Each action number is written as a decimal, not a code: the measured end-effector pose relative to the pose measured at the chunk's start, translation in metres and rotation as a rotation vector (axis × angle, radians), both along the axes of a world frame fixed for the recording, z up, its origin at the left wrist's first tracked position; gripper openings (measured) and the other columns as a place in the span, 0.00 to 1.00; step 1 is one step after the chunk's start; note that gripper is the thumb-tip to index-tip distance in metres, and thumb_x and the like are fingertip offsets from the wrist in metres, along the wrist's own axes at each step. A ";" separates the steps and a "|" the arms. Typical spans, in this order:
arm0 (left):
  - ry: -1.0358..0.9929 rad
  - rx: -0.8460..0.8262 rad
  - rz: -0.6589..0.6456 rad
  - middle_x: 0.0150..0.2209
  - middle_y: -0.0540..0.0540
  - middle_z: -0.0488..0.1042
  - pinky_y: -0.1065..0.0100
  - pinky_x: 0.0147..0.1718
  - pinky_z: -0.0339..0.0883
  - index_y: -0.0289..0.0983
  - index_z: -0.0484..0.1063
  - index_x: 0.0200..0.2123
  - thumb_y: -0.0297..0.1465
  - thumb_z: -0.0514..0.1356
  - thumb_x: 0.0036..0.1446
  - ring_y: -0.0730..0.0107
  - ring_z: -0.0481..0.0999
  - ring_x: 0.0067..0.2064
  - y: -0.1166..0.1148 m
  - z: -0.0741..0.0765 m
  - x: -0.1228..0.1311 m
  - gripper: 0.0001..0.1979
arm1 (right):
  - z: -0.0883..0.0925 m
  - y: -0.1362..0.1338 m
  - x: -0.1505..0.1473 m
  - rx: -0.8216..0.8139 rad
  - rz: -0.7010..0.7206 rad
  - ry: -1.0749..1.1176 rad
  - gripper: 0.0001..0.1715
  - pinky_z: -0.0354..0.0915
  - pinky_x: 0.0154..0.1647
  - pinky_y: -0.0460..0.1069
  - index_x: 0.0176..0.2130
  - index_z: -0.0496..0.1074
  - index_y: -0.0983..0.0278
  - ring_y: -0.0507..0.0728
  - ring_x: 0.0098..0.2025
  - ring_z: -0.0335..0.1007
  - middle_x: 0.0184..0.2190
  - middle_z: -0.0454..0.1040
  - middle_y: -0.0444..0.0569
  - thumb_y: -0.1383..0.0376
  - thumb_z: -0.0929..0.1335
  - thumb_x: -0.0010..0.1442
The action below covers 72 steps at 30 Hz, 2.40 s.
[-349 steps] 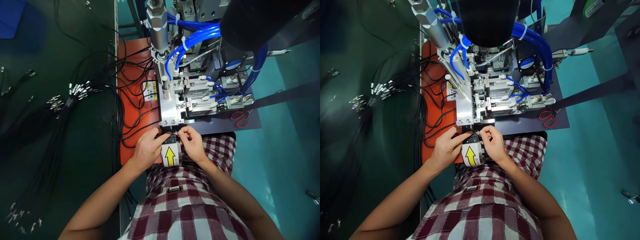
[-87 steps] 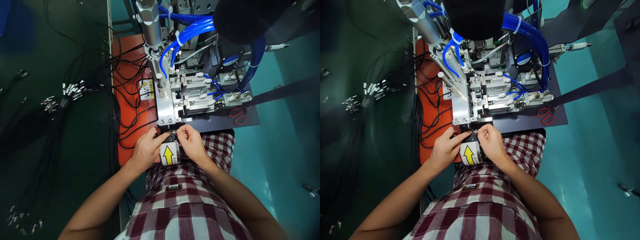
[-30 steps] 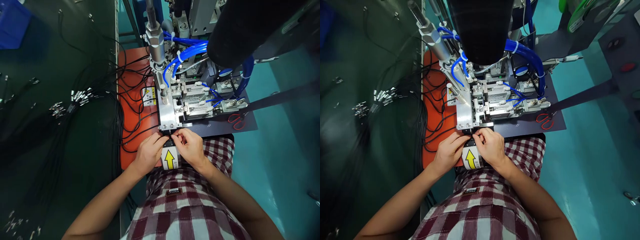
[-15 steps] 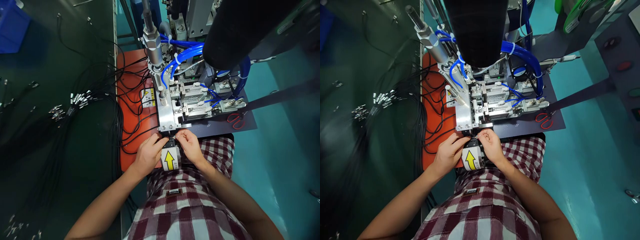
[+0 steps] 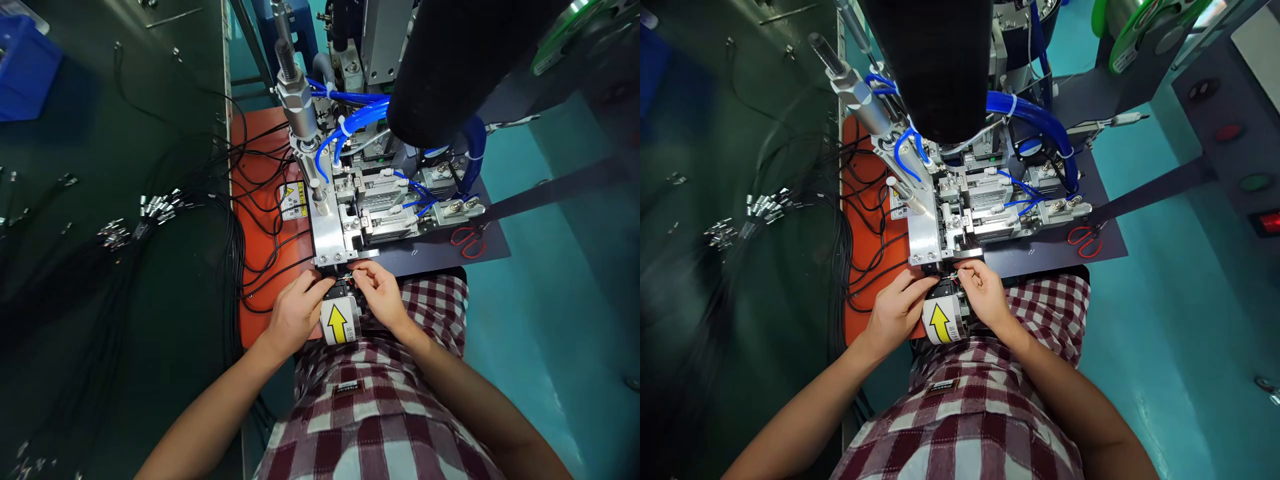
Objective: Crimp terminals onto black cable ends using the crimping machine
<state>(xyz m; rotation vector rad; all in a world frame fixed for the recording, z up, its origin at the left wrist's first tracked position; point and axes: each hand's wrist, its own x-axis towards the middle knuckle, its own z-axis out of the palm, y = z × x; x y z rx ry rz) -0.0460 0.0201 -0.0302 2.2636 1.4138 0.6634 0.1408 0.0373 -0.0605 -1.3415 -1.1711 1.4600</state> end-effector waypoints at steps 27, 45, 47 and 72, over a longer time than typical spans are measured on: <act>0.062 0.032 -0.035 0.38 0.43 0.70 0.68 0.35 0.69 0.36 0.72 0.48 0.26 0.50 0.63 0.67 0.72 0.39 0.001 0.001 -0.001 0.14 | 0.021 0.008 0.007 0.169 0.199 -0.519 0.07 0.57 0.24 0.46 0.32 0.68 0.62 0.51 0.22 0.64 0.22 0.71 0.42 0.66 0.63 0.62; 0.402 0.181 -0.069 0.35 0.41 0.67 0.65 0.32 0.61 0.33 0.70 0.52 0.22 0.50 0.61 0.62 0.65 0.36 -0.006 0.011 0.006 0.18 | 0.007 -0.018 0.006 0.114 0.080 -0.300 0.09 0.61 0.25 0.46 0.33 0.72 0.63 0.52 0.24 0.65 0.25 0.73 0.45 0.61 0.66 0.62; 0.392 0.151 -0.070 0.36 0.41 0.67 0.65 0.32 0.63 0.32 0.69 0.52 0.21 0.49 0.61 0.62 0.66 0.37 -0.007 0.010 0.007 0.18 | 0.008 -0.018 0.002 0.098 0.054 -0.287 0.09 0.60 0.23 0.46 0.32 0.72 0.64 0.51 0.23 0.64 0.24 0.72 0.44 0.62 0.66 0.62; 0.331 0.152 -0.052 0.36 0.42 0.67 0.67 0.33 0.66 0.34 0.70 0.51 0.24 0.47 0.63 0.65 0.68 0.37 -0.005 0.007 0.006 0.17 | 0.000 0.002 0.014 -0.161 0.115 0.097 0.18 0.55 0.22 0.46 0.31 0.68 0.64 0.48 0.19 0.57 0.21 0.63 0.40 0.53 0.63 0.63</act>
